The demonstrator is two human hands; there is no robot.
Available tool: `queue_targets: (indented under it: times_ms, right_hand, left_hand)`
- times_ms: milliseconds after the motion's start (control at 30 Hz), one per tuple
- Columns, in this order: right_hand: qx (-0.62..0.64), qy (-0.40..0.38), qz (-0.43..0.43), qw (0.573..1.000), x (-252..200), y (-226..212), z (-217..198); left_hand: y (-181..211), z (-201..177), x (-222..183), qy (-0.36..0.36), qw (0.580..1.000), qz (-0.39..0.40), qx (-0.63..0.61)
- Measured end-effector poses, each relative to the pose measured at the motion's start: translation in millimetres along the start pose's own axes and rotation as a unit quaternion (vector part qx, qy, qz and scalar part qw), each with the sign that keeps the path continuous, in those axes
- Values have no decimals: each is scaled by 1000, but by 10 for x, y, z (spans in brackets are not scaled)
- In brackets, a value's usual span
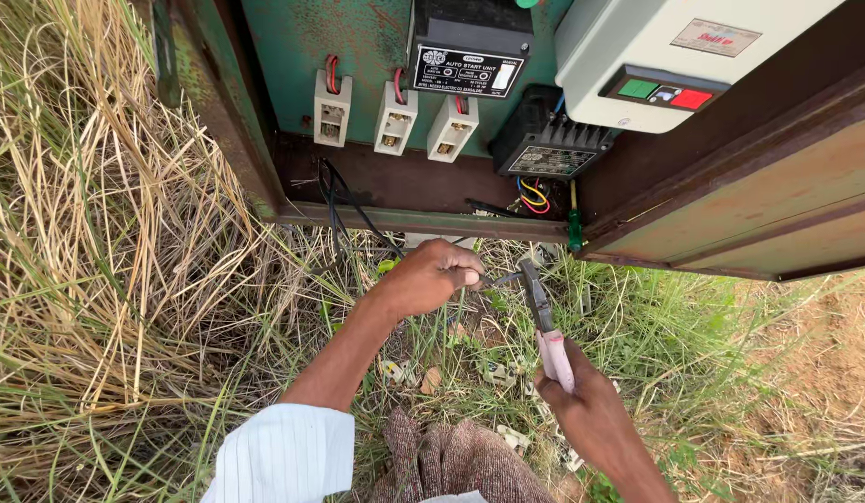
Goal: The person connects and arranges electrical wires inside an outdoor control box using pliers. They strip wire ends and position them into terminals within the metal enclosure.
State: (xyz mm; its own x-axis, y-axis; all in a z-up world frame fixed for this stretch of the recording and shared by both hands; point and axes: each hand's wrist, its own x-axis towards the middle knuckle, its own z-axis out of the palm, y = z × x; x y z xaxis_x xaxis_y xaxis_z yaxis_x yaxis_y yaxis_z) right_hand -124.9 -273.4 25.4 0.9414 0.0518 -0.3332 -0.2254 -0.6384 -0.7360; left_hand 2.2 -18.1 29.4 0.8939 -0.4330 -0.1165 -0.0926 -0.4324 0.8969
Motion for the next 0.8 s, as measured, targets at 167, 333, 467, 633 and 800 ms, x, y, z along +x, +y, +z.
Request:
queue_targets:
  times_ms: [167, 333, 467, 633, 800]
  right_hand:
    - [173, -46, 131, 975, 106, 45, 155]
    - [371, -88, 230, 895, 188, -67, 254]
    - [460, -125, 239, 846, 166, -45, 360]
    - [329, -89, 228, 912, 187, -100, 342]
    - [111, -73, 167, 977, -14, -276, 227]
  left_hand:
    - [80, 38, -91, 51, 997, 21, 49]
    - [7, 202, -225, 151, 977, 86, 127]
    - [-110, 310, -244, 188, 972, 61, 130]
    - [-139, 306, -214, 214, 972, 6, 95]
    - [-145, 292, -167, 212, 975, -44, 58]
